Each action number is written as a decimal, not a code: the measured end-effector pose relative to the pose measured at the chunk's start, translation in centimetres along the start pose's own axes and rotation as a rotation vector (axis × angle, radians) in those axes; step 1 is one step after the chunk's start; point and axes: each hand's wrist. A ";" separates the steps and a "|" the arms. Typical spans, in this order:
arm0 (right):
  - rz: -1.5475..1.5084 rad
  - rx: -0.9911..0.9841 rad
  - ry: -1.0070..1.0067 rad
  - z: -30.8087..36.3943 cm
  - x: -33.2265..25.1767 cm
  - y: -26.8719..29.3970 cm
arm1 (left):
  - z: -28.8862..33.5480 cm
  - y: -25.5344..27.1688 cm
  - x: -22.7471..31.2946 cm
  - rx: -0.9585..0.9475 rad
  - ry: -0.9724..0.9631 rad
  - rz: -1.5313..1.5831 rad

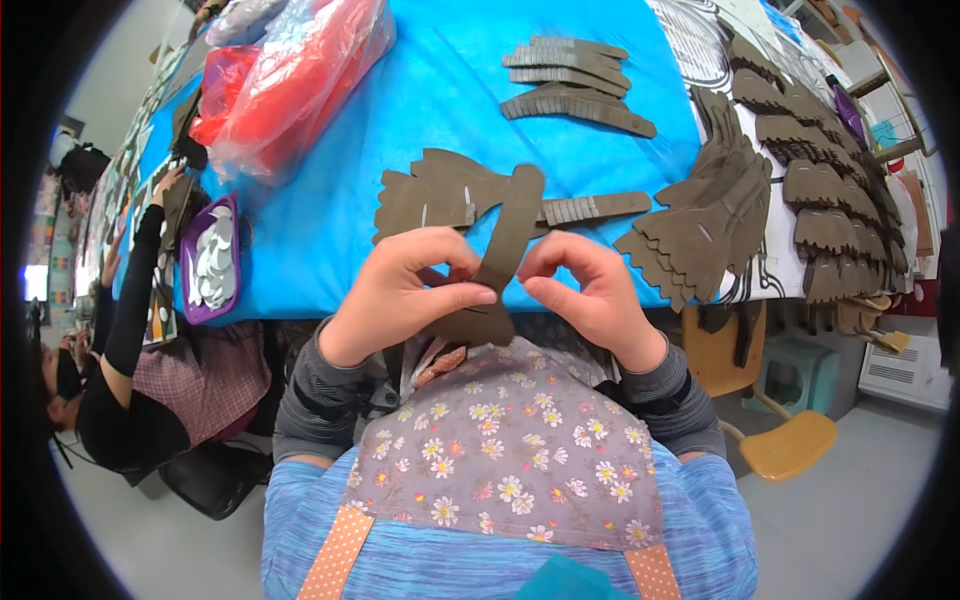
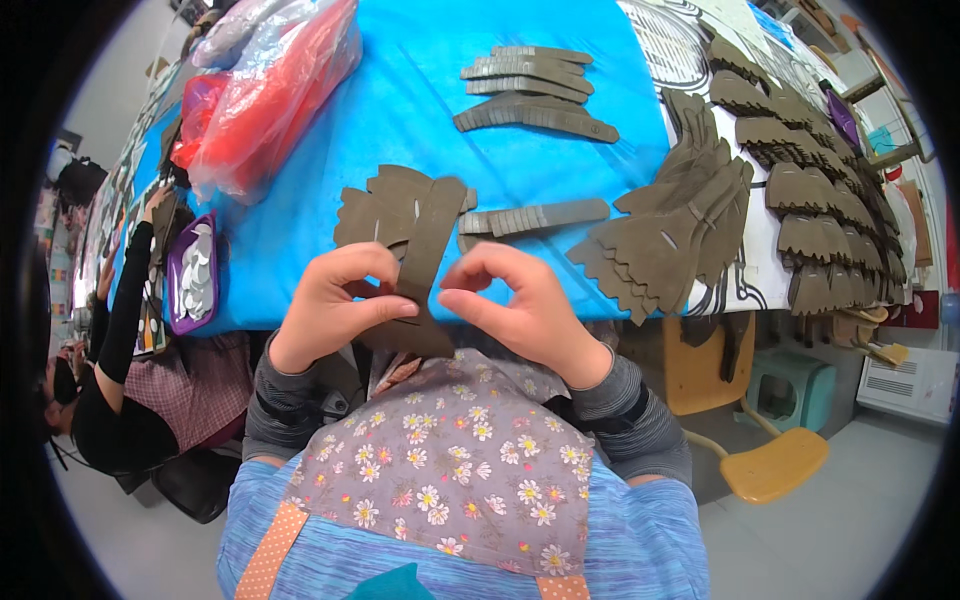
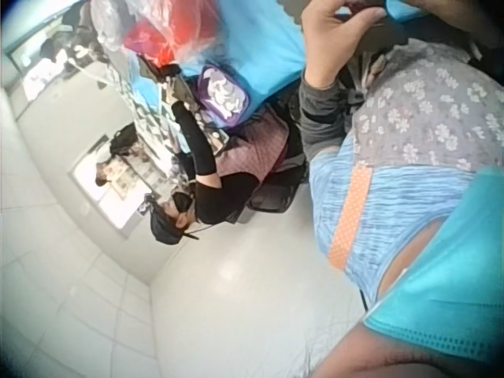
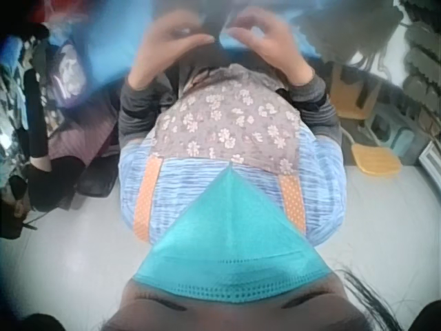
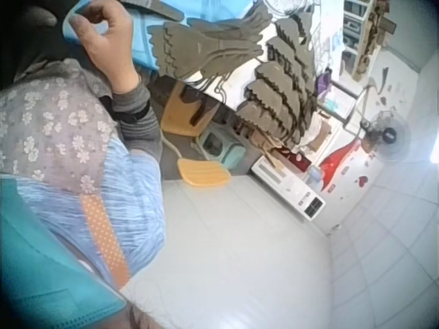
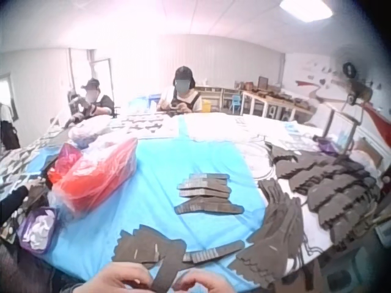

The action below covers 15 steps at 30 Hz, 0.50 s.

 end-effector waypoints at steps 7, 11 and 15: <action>0.032 0.184 0.204 -3.3 -1.4 1.1 | -2.9 -1.0 1.1 0.210 -0.203 0.289; -0.071 0.222 0.110 -3.4 -2.1 1.4 | -4.0 -1.0 1.3 0.230 -0.243 0.347; -0.063 0.214 0.222 -3.6 -1.8 1.6 | -4.6 -1.2 1.8 0.217 -0.216 0.453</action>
Point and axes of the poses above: each hand's wrist, its own z-axis away from the middle knuckle, its own y-axis out of the back of the hand, x = y × z, and after that the axes turned 12 degrees about -x, right-handed
